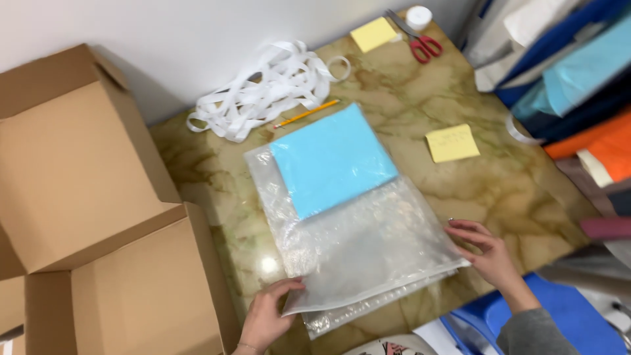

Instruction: The person opens a cardboard box and removes a light blue shirt wrapped in bubble wrap. They unwrap the shirt, place it on a metal hanger, and hang it on a clothing rack. The person then closes the empty box and moves it to a stack on the floor.

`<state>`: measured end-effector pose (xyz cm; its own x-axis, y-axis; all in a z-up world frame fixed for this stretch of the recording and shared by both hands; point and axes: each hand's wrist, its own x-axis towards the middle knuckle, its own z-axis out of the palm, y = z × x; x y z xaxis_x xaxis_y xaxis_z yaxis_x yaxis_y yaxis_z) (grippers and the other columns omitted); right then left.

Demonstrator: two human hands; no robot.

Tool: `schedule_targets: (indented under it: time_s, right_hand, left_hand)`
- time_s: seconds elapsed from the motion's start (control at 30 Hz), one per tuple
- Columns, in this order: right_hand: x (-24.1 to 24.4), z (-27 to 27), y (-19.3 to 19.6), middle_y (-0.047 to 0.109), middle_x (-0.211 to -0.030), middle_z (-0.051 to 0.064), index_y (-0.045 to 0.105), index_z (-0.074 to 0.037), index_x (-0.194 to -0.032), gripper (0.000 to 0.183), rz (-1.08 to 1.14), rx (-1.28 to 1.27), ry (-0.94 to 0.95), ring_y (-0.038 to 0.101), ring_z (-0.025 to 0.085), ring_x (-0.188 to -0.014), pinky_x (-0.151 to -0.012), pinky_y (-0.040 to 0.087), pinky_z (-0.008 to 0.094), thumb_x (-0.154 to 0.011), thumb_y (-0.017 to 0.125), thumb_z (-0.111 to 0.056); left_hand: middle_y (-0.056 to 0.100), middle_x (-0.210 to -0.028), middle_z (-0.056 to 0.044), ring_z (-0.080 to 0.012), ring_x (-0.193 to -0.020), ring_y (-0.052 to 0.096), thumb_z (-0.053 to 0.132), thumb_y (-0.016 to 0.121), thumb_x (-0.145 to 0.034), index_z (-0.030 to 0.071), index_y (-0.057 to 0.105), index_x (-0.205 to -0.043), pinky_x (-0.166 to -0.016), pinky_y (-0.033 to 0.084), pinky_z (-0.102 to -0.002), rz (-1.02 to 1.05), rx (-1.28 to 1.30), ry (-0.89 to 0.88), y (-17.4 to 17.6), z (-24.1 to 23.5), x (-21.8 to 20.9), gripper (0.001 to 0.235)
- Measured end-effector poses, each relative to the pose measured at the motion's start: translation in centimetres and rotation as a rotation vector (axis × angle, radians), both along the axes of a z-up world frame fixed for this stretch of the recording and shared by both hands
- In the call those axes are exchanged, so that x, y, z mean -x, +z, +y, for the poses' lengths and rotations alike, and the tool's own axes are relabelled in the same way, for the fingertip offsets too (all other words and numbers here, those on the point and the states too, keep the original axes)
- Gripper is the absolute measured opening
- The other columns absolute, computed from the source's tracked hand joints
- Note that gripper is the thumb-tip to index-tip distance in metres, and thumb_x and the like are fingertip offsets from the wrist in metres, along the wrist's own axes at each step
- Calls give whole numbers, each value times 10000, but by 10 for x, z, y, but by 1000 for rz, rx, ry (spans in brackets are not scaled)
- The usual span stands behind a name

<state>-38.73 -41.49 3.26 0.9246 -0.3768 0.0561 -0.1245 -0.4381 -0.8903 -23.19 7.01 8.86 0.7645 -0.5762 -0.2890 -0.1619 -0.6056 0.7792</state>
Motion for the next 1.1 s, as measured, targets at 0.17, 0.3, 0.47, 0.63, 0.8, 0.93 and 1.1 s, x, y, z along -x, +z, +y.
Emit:
schedule_targets:
  time_s: [0.17,0.3,0.47,0.63,0.8,0.93,1.1]
  right_hand:
    - [46,10,-19,755,-1243,54,815,-117,-1249,409,126,-19,-107,719,154,-1106,-1026,539,285,-843,801,-66]
    - [61,31,-18,841,-1134,63,873,-92,-1094,302,174,-92,-283,753,147,-1030,-929,580,269,-794,860,-61]
    - [60,42,-43,839,-1041,95,860,-98,-1114,340,140,-202,-443,728,140,-947,-897,586,291,-778,896,-71]
    - [60,39,-57,838,-916,81,865,-155,-1140,397,112,-256,-477,723,139,-866,-859,606,333,-761,889,-38]
    - [61,40,-65,832,-920,85,869,-153,-1102,386,51,-212,-431,736,159,-906,-879,585,344,-735,879,-35]
    - [62,37,-65,839,-974,14,882,-206,-1068,339,41,-89,-389,738,181,-945,-885,569,329,-744,902,-109]
    - [58,40,-56,848,-970,-19,888,-237,-1007,230,18,-12,-390,720,178,-958,-899,541,321,-795,886,-148]
  left_hand:
    - [389,-1625,0,-274,-1521,296,144,748,-754,293,668,-1366,-1273,213,-517,50,-377,-347,14,-20,3,635]
    - [175,-1737,-80,-348,-1594,126,587,722,-878,316,355,-1617,-1257,170,-631,182,-313,-405,73,-78,8,868]
    - [600,-1391,-95,-329,-1315,576,410,676,-952,167,590,-1394,-1058,494,-482,-56,38,-496,16,-212,41,512]
    - [537,-1296,-100,-396,-1273,562,380,769,-881,127,629,-1328,-978,583,-479,-353,-57,-596,-52,-305,64,532]
    - [543,-1246,-116,-393,-1217,561,299,854,-819,52,720,-1173,-962,605,-476,-360,-107,-588,-65,-323,71,452]
    - [587,-1173,-37,-333,-1230,561,303,867,-812,127,787,-1067,-1006,584,-454,-212,-16,-487,-89,-320,66,320]
    - [665,-1042,27,-273,-1147,625,381,882,-806,262,828,-934,-1046,547,-391,-151,100,-356,-114,-321,65,182]
